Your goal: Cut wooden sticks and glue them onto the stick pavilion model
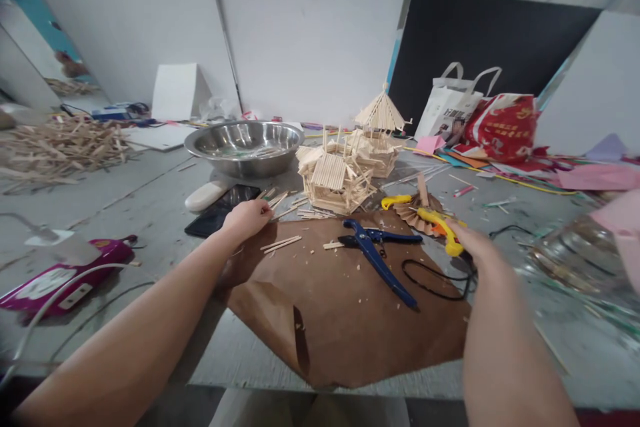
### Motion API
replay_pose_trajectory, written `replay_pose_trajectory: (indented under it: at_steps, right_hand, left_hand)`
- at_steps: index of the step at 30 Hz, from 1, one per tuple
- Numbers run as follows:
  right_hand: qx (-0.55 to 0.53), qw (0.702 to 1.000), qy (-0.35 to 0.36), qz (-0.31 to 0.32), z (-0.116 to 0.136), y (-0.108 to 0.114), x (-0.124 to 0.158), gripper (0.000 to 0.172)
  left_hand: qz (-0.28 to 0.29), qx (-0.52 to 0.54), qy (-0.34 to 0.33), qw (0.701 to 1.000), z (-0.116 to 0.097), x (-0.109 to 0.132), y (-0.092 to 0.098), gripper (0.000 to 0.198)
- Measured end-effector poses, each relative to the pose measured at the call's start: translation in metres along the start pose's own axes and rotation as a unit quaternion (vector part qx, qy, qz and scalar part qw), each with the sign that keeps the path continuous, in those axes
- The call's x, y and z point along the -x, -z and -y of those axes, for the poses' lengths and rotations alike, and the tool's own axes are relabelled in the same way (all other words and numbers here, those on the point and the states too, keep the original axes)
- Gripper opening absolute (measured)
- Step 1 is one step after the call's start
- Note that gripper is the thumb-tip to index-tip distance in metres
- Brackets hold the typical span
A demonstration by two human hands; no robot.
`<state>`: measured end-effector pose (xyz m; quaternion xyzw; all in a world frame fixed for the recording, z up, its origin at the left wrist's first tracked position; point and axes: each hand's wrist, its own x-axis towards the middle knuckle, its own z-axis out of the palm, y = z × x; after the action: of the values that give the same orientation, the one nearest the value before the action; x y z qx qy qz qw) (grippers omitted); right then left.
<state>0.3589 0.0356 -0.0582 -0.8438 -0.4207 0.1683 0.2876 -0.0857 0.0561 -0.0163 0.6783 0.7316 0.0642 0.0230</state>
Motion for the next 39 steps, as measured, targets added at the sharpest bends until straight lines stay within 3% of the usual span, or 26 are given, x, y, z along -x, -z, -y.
replay_pose_trajectory:
  at_steps: [4,10,14,19,21,25,33,39]
  right_hand:
    - [0.07,0.996,-0.046,0.011,0.002,-0.002,-0.007,0.058]
    - [0.166,0.985,-0.057,-0.001,0.014,-0.001,-0.007,0.067]
    - [0.196,0.978,-0.068,-0.024,0.021,0.002,0.005,0.073]
    - [0.202,0.975,-0.041,-0.079,0.03,0.006,0.017,0.053]
    - [0.2,0.975,-0.028,-0.092,0.034,0.006,0.019,0.047]
    - [0.196,0.975,0.0,-0.108,0.039,0.001,0.023,0.045]
    - [0.161,0.967,0.103,-0.171,0.048,-0.01,0.031,0.034]
    - [0.151,0.964,0.166,-0.146,0.051,-0.017,0.032,0.03]
  left_hand:
    - [-0.011,-0.011,0.003,1.0,-0.002,0.001,-0.003,0.029]
    - [-0.017,-0.027,0.009,0.999,-0.006,0.002,-0.003,0.028]
    - [-0.074,-0.039,-0.059,0.995,-0.02,0.01,-0.002,0.028]
    - [-0.073,-0.043,-0.26,0.962,-0.041,0.024,-0.013,0.027]
    - [-0.072,-0.047,-0.307,0.948,-0.045,0.027,-0.018,0.028]
    - [-0.089,-0.055,-0.319,0.942,-0.045,0.029,-0.022,0.03]
    - [-0.055,-0.031,-0.329,0.942,-0.045,0.032,-0.02,0.027]
    - [-0.07,0.025,-0.349,0.934,-0.044,0.024,-0.025,0.027]
